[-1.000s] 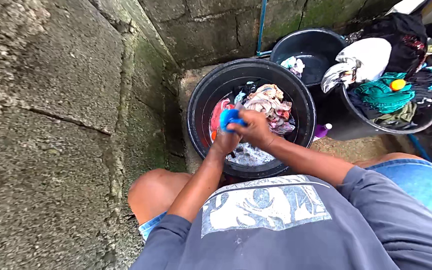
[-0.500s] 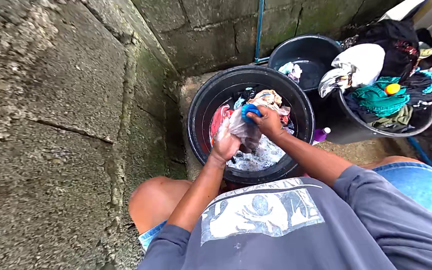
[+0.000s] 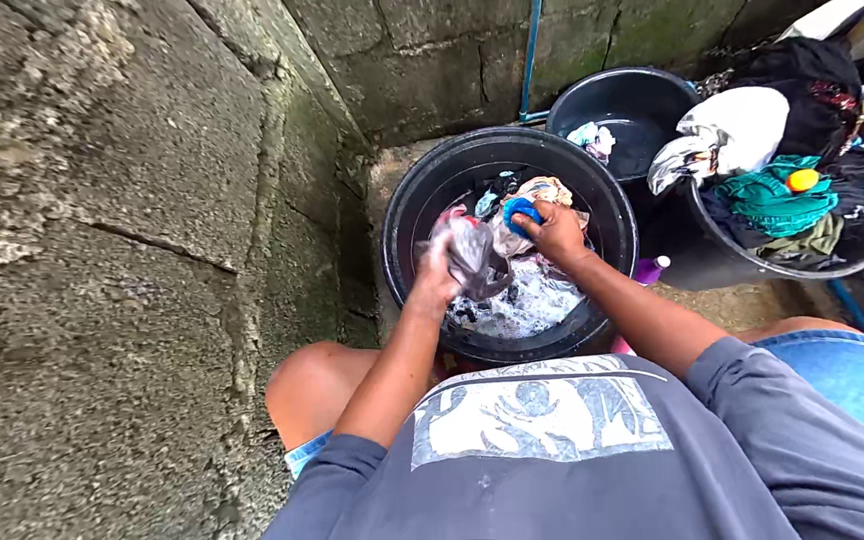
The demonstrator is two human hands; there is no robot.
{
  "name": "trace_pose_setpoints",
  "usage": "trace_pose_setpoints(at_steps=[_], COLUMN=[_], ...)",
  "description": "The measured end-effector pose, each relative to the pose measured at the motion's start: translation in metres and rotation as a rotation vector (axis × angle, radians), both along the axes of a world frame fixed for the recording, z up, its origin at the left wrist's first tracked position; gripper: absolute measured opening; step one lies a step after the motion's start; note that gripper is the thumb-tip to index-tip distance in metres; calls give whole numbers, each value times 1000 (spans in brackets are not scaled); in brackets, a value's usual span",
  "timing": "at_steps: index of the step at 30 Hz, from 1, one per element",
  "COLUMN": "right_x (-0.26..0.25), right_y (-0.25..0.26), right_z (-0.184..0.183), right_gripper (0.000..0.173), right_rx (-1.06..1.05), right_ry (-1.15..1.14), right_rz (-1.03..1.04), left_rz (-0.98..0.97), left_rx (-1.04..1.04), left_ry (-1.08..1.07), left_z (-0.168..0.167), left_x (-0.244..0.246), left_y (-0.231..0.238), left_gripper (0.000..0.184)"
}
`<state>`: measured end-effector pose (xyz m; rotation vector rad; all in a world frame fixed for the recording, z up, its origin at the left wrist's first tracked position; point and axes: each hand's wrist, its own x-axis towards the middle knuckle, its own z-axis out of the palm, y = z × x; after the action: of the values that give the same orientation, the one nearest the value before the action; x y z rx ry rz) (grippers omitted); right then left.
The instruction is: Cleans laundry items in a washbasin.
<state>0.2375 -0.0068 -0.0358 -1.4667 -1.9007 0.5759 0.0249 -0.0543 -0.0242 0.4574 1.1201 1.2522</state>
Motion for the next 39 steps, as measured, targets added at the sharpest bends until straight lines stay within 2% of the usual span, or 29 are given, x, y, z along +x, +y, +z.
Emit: trace_pose_setpoints(at_steps=[2,3,6,9,11,12,13,14,16,18,20,22,23,24,26,27,28,29,31,32,33,35,36,37,39], right_x=[1,3,4,-26,-53,-60,-61,-53,-28,-19,-37,-61,-64,-57,-32,-26,-27,-36,-60,-65,-62,-39,-30,-27,-41], right_y=[-1,0,2,-13,-38,-46,-46,-41,-20,-13,-32,-44,-42,-35,-16,-12,-15,-25,-46,-44,-40,-23,-17,-16,-36], right_z=[-3,-4,5,31,41,35,21,7,-7,-7,8,18,13,5,-8,-7,-2,5,17,16,10,-4,-5,-1,10], right_gripper=[49,50,48,39,35,36,36,35,39,41,36,36,36,35,40,43,43,40,36,38,38,39,41,42,37], right_rx=[-65,-113,-179,6,224,347,445,435,222,175,320,530,551,476,189,108,129,217,440,501,480,252,139,111,296], right_ry=[-28,-26,40,227,307,301,289,272,202,189,238,279,270,246,166,150,162,197,276,290,283,193,162,154,187], right_rz=[22,13,-35,39,214,302,332,289,90,-6,109,293,313,264,92,34,30,77,242,301,299,162,87,50,135], left_rz=[-92,-143,-358,-456,-397,-335,-288,-291,-376,-391,-340,-241,-234,-257,-320,-328,-330,-315,-249,-227,-227,-290,-318,-333,-317], left_rx=[-162,-161,9,124,200,241,264,283,326,360,354,374,384,397,420,426,425,410,392,394,388,394,414,434,421], left_ry=[51,22,-57,-14,107,149,95,-2,-91,-78,20,76,62,46,27,20,22,44,81,54,17,-83,-113,-127,-104], left_z=[-10,-11,-10,-11,-16,-15,-13,-11,-7,-6,-10,-15,-15,-12,-5,-4,-6,-11,-19,-17,-13,-5,-3,-4,-11], left_x=[4,3,0,9,19,24,27,28,23,19,16,17,18,18,16,14,13,14,17,17,17,16,15,14,15], left_y=[-1,0,-1,-11,-21,-27,-31,-32,-27,-22,-22,-26,-27,-25,-18,-14,-12,-13,-22,-23,-24,-21,-18,-14,-17], left_gripper=[39,42,60,62,39,22,15,21,47,56,46,20,19,29,56,60,59,52,20,13,18,48,55,57,44])
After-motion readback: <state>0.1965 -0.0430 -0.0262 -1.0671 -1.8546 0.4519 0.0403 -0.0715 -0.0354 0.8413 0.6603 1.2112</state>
